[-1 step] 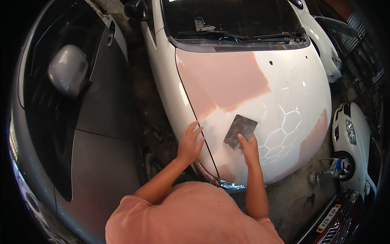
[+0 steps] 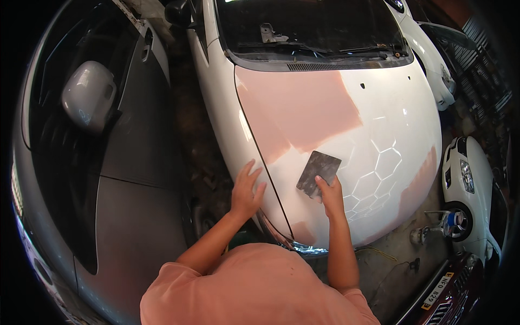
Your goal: The person sands the hood of a white car using a sanding block, then handles and cleans pieces of sandpaper by hand.
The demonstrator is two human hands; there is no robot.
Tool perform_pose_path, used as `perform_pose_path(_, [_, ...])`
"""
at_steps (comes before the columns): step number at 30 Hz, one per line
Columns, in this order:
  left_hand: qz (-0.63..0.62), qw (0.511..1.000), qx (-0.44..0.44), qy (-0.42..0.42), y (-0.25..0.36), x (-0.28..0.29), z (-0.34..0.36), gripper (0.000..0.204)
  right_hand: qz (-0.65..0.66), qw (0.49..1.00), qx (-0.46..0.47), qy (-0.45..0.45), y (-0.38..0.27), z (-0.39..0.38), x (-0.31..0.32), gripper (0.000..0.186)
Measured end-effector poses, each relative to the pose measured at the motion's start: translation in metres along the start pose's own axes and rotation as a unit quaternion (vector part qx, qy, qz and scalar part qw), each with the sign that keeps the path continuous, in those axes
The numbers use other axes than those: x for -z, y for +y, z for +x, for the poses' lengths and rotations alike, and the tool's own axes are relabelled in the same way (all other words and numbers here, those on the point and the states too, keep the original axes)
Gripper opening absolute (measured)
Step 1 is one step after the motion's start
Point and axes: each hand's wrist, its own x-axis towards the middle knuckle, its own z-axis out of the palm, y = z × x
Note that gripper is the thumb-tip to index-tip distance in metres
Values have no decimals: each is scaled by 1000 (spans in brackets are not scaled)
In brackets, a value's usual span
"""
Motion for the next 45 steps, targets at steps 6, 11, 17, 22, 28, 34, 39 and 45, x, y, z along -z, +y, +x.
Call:
perform_pose_path(6, [15, 998, 29, 53, -83, 36, 58, 42, -38, 994, 58, -85, -23, 71, -107, 33])
perform_pose_path(11, [-37, 998, 27, 51, -118, 37, 130, 42, -9, 992, 81, -101, -74, 100, -187, 30])
perform_pose_path(17, [-86, 996, 8, -10, -137, 37, 190, 44, -78, 985, 123, -97, -99, 152, -240, 28])
perform_pose_path(22, [-77, 997, 5, -23, -145, 23, 207, 47, -183, 965, 174, -78, -122, 180, -263, 28])
perform_pose_path(28, [-114, 992, 20, -56, -140, 23, 207, 47, -116, 978, 141, -103, -124, 179, -256, 30])
perform_pose_path(34, [-93, 994, 25, -59, -143, 23, 210, 46, -198, 964, 142, -106, -138, 185, -258, 33])
perform_pose_path(39, [-99, 993, 33, -51, -141, 21, 210, 48, -229, 952, 146, -143, -149, 194, -261, 35])
perform_pose_path(45, [-84, 995, 28, -50, -140, 16, 209, 49, -237, 946, 152, -160, -148, 199, -252, 36])
